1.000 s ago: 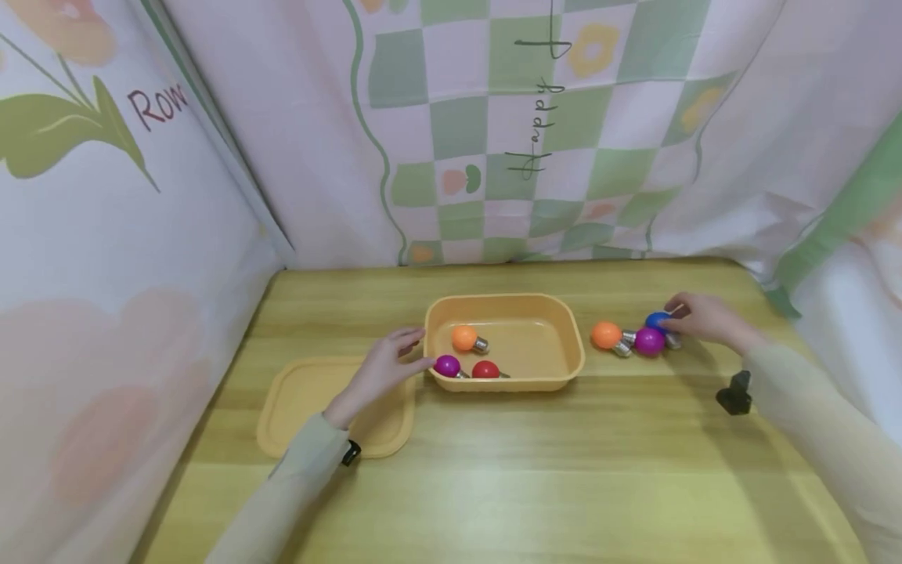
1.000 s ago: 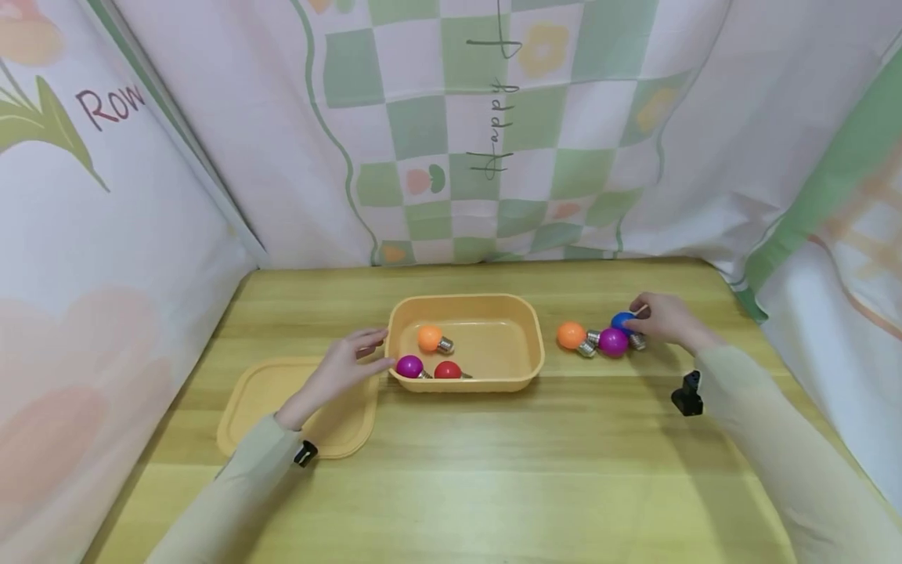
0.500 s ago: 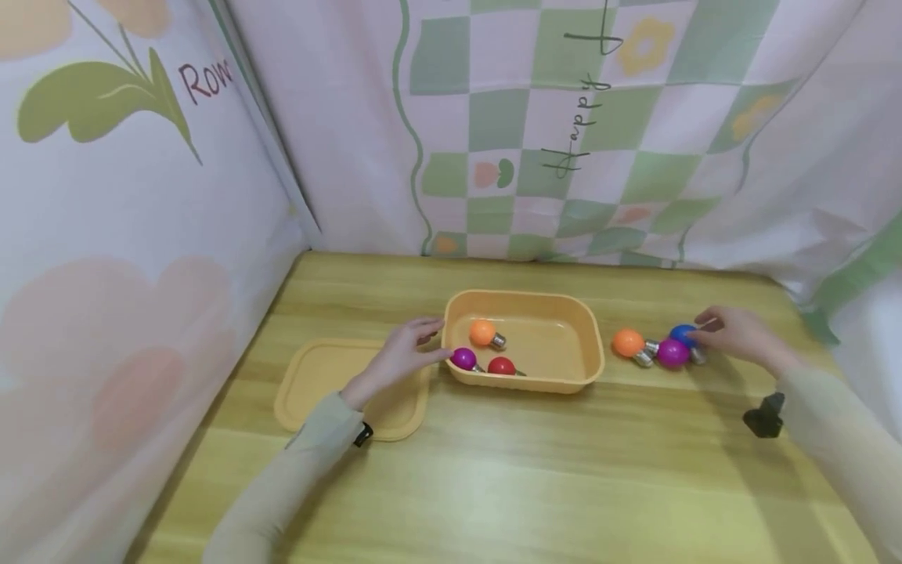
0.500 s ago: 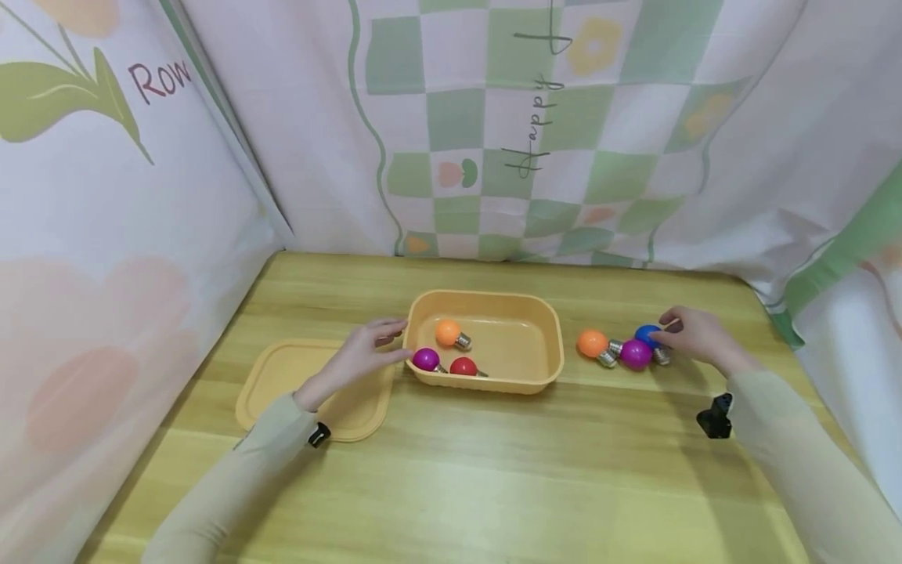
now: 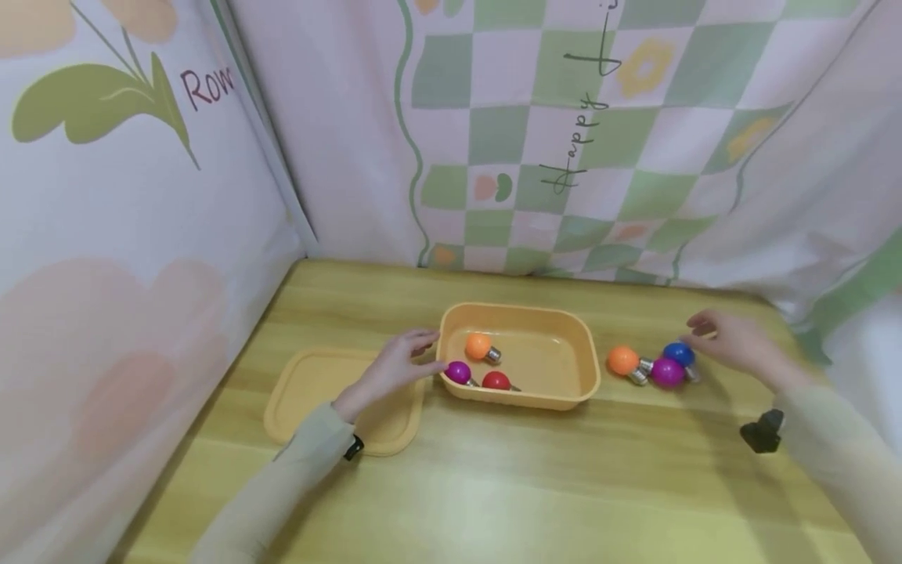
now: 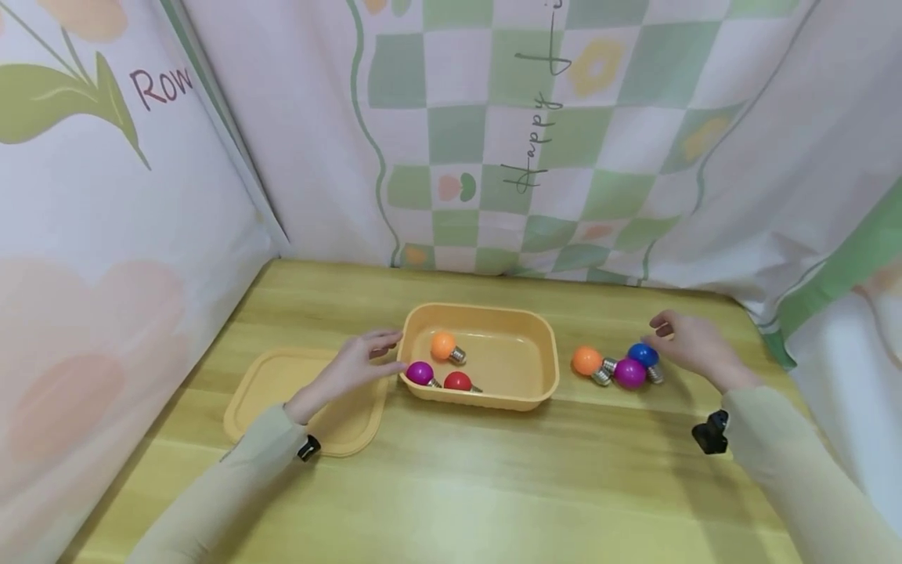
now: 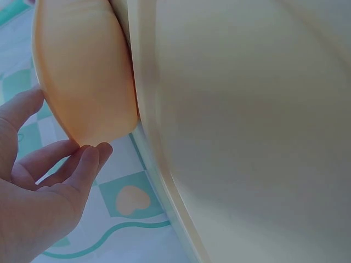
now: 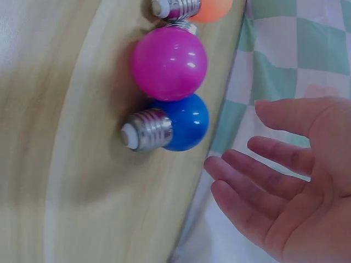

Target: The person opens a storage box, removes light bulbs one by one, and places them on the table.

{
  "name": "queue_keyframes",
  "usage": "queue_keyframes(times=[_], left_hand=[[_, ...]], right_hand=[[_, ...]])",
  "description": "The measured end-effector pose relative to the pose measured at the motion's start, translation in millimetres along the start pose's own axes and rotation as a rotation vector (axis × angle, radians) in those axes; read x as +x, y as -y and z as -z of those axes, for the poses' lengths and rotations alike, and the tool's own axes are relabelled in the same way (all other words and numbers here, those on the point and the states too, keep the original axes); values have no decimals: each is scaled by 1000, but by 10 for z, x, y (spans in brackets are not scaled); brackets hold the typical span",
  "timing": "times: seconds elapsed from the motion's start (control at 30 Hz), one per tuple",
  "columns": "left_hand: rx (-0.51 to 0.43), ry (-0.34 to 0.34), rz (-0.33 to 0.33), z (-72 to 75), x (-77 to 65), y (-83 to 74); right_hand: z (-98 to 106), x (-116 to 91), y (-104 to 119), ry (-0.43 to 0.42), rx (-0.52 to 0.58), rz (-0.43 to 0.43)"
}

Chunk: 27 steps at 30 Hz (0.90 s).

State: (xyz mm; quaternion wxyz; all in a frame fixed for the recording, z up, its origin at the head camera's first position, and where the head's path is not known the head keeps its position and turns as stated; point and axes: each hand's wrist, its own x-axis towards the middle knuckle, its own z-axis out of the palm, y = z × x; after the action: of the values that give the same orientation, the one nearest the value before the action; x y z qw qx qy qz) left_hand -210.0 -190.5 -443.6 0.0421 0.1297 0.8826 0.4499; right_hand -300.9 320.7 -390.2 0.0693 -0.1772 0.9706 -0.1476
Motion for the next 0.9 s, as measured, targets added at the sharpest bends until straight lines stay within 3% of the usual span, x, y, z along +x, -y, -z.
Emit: queue_keyframes(times=[0.6,0.9], left_hand=[[3,-10,-13,-41,-12,42],[34,-10,-26,-48,5,69]], right_hand=[[-13,-1,96,-41,-27,6],[39,-1,320,-61,-27,35]])
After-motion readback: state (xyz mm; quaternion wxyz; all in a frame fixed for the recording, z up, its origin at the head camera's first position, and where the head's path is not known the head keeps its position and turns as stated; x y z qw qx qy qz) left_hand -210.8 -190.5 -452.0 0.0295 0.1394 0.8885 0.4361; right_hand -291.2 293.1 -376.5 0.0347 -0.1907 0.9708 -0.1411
